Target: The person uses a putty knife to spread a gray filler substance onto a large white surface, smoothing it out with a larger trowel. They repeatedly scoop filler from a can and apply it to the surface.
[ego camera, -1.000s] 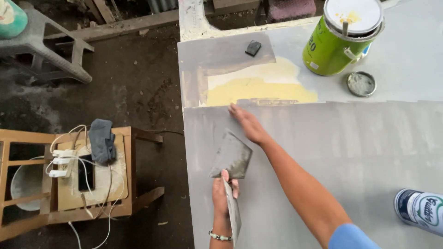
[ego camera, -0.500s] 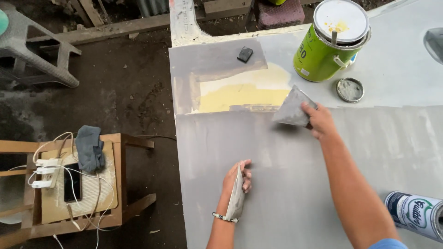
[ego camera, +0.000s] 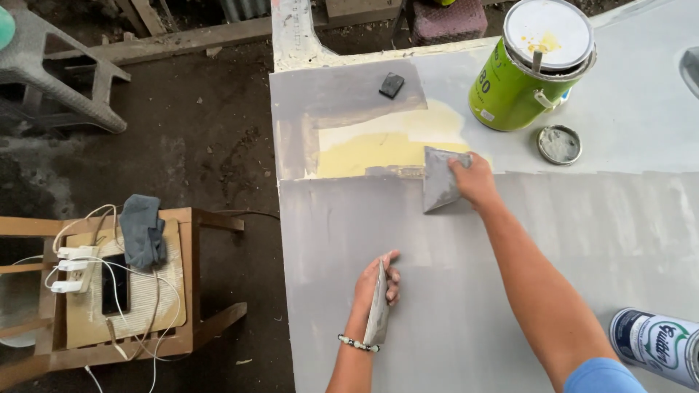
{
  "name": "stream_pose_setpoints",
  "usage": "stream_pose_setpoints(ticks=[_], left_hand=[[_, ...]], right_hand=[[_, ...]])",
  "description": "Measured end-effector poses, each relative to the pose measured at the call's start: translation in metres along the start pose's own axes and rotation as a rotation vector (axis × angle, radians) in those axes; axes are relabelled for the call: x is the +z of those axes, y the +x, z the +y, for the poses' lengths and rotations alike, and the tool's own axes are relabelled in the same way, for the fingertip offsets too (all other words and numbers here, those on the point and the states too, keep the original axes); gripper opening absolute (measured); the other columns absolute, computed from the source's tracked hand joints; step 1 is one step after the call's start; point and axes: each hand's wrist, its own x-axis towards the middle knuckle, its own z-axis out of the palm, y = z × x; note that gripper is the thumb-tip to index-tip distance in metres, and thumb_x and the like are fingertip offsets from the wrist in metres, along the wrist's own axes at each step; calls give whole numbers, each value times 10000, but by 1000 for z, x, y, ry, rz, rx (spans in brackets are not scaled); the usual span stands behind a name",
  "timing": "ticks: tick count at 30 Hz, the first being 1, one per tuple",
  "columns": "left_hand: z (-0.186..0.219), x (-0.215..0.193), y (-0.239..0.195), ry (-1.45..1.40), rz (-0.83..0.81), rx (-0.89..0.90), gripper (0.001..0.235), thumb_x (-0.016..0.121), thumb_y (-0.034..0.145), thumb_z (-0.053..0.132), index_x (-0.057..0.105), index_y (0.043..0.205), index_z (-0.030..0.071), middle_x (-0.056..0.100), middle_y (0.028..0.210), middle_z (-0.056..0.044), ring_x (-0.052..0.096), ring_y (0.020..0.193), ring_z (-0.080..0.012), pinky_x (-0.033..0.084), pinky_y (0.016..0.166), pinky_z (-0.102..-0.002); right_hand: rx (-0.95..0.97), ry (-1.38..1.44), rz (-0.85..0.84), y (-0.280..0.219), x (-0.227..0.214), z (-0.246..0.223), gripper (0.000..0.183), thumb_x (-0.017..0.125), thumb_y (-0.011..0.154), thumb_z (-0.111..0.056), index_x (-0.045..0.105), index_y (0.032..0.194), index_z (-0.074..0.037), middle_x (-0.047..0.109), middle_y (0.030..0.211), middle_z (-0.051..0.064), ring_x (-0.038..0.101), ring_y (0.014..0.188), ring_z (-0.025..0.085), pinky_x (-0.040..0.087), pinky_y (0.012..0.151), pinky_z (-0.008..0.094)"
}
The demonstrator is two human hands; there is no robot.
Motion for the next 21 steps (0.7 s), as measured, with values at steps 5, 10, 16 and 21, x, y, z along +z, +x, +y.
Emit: stream_pose_setpoints(ticks=[5,10,16,21], left_hand=[[6,6,-5,-2,60,-16,474,589,1010,363,617,1352,36,601,718,-6,444,464,-90,362,434,-271],[1,2,1,-23,63,-34,459,585,1011,359,628,1345,47,600,710,-9,440,463,-88,359,431,-267],[-7,-5,10,-41,19,-9,455,579,1011,359,622,1347,54,597,733,-26,449,482,-95,379,435,-277],[-11,-10,13,-73,24,-12,478,607,1003,368,619,1358,48,594,740,-28,444,478,-99,378,427,-280]], right_hand=[[211,97,-11,-1,0,-21,390,684,921,-250,653,1202,18,744,1019,158,688,910,235,544,800,380],[-102,15,37,-10,33,-24,359,676,955,-216,658,1195,51,732,1057,203,675,983,290,509,895,402],[19,-43,55,-8,66,-41,386,686,926,-265,647,1163,37,708,1048,245,684,978,364,515,880,425],[-95,-141,106,2,120,-13,441,690,948,-281,631,1211,68,674,1151,317,624,1115,460,488,971,474]])
